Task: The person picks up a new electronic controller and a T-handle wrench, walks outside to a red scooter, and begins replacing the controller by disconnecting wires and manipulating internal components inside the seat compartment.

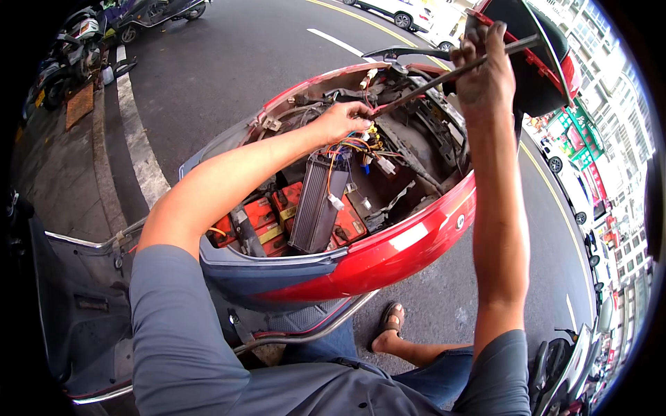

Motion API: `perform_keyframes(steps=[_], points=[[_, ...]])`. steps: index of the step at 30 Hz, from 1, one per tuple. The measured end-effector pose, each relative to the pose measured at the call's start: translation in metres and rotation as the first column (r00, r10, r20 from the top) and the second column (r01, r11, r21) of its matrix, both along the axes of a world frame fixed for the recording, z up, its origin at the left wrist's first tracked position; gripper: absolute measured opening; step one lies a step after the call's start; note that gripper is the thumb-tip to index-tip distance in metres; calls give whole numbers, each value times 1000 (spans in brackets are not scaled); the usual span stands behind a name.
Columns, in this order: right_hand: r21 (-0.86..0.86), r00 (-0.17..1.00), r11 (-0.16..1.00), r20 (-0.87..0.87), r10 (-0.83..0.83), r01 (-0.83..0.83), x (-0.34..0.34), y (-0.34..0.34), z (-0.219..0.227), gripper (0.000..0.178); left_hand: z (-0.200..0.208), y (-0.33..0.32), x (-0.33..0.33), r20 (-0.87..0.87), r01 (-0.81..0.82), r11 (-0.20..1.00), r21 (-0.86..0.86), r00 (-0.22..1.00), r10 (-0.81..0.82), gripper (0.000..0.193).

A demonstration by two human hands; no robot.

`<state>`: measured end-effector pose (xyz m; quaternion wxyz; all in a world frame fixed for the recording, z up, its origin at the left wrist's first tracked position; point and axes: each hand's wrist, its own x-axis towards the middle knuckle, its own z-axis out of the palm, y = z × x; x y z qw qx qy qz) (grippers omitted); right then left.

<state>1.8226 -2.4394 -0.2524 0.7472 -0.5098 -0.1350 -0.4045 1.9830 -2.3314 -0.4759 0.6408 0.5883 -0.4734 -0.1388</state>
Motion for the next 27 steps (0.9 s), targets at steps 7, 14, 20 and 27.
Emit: perform_keyframes(steps=[7,14,20,27], points=[[-49,901,950,305,309,-309,18,3,-2,31,0,0,1,-52,20,999,-46,998,-23,46],[-21,915,952,269,301,-307,37,5,2,38,2,2,-7,-87,25,999,-23,996,-27,48],[-31,958,994,263,112,-108,22,9,4,53,0,0,-4,-78,65,996,-69,994,-70,46],[107,938,993,336,-87,54,15,-19,-3,45,4,4,-8,-99,44,999,-10,994,-45,46]])
